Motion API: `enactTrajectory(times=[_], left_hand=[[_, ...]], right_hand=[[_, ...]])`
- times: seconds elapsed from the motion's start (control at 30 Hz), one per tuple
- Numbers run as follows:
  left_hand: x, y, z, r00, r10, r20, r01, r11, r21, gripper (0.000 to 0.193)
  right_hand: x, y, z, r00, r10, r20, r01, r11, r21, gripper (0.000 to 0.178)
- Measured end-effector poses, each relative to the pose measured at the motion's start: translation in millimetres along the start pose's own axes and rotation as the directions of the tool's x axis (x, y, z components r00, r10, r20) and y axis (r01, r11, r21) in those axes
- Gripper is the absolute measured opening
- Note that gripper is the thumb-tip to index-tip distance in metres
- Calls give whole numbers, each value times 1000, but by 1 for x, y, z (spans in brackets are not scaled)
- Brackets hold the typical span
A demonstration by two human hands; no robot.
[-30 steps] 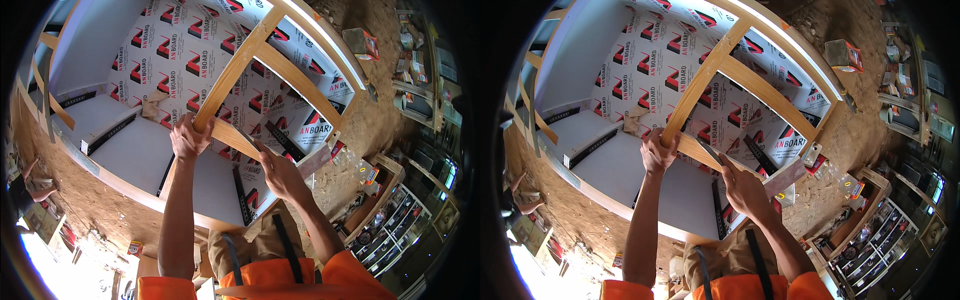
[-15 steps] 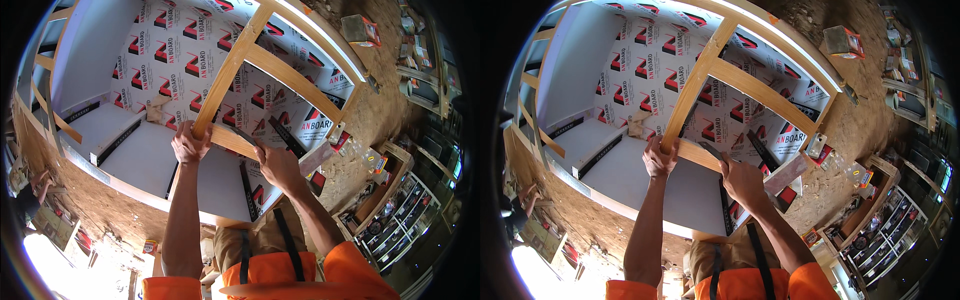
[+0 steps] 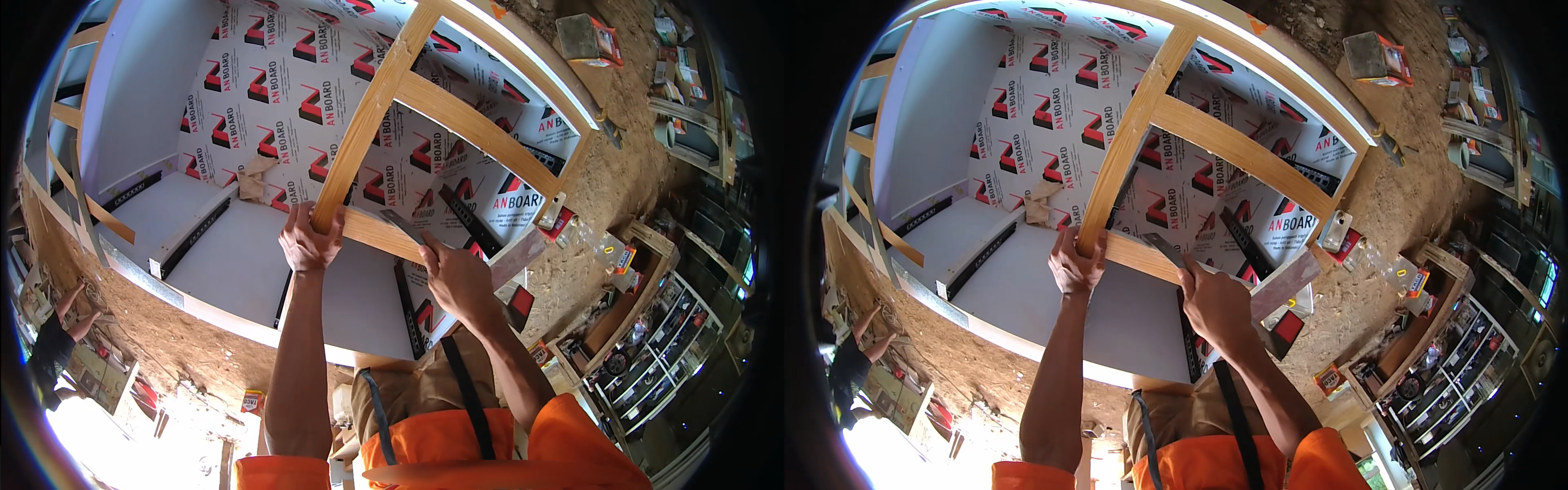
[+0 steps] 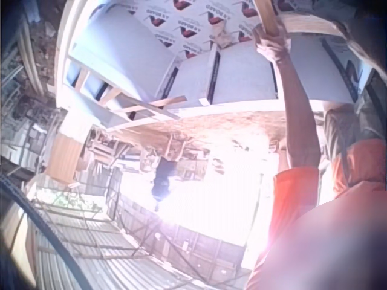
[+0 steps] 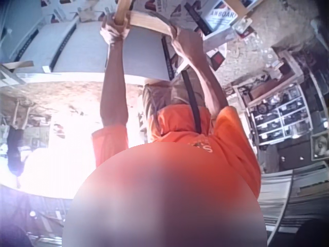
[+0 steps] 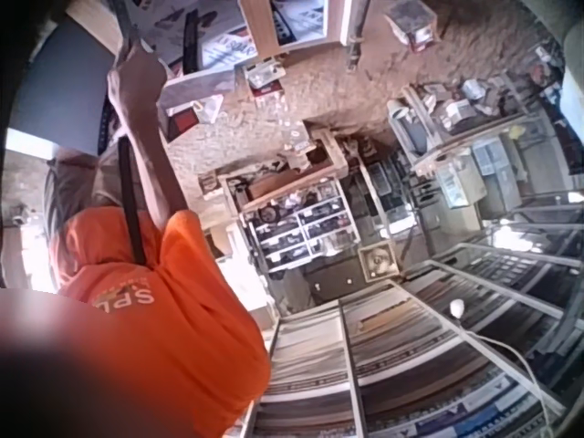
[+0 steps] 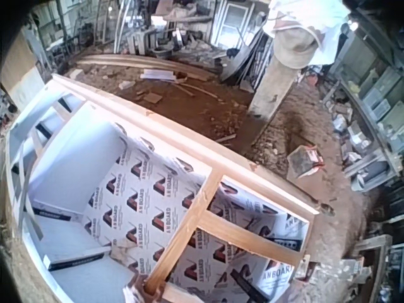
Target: The person assembles a wooden shelving unit by hand, positioning and securing wooden slats into place. They use a hammer to tap the slats and adjust the frame, working on a partially built structure in a cluttered workshop.
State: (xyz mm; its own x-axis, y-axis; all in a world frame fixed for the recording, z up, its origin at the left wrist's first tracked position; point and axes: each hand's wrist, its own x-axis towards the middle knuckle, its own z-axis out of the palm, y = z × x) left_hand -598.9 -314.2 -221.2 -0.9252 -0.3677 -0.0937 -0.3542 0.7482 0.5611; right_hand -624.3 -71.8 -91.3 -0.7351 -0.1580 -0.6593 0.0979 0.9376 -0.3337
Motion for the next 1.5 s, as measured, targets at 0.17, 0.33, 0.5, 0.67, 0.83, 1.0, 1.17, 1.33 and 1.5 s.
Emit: enactTrajectory(times=[0.17, 0.33, 0.5, 0.67, 0.83, 1.0, 1.17, 1.33, 1.5], left_hand=[[1, -3, 2, 999, -31, -15, 30, 997, -76, 30], [2, -4, 0, 1000, 2, -17, -3, 998, -69, 29], [-2, -1, -2, 1000, 26, 2, -26, 1000, -17, 41], [-2, -5, 3, 997, 74, -27, -75, 996, -45, 51], [-2, -2, 5, 947, 309, -83, -307, 951, 41, 17], [-1, 21, 6, 886, 417, -204, -343, 884, 316, 26], [-8, 96, 33, 970, 182, -161, -226, 918, -325, 42], [30, 201, 94, 968, -249, -35, 168, 742, -649, 53], [78, 238, 105, 798, -597, 78, 372, 387, -844, 54]], right_hand=[[-16, 10, -26, 977, 156, 149, -179, 970, 163, 47], [-36, 22, -29, 974, 164, 158, -211, 914, 348, 55], [-60, 37, -18, 957, 204, 205, -272, 876, 399, 58], [-80, 48, -18, 944, 218, 246, -306, 855, 418, 53], [-101, 71, -25, 963, 167, 212, -255, 821, 511, 54], [-140, 119, -20, 978, 185, 94, -206, 814, 542, 52], [-165, 152, -12, 947, 305, 95, -311, 810, 498, 48], [-175, 158, -15, 943, 301, 141, -332, 814, 477, 57], [-180, 153, -13, 959, 264, 108, -280, 800, 532, 55]])
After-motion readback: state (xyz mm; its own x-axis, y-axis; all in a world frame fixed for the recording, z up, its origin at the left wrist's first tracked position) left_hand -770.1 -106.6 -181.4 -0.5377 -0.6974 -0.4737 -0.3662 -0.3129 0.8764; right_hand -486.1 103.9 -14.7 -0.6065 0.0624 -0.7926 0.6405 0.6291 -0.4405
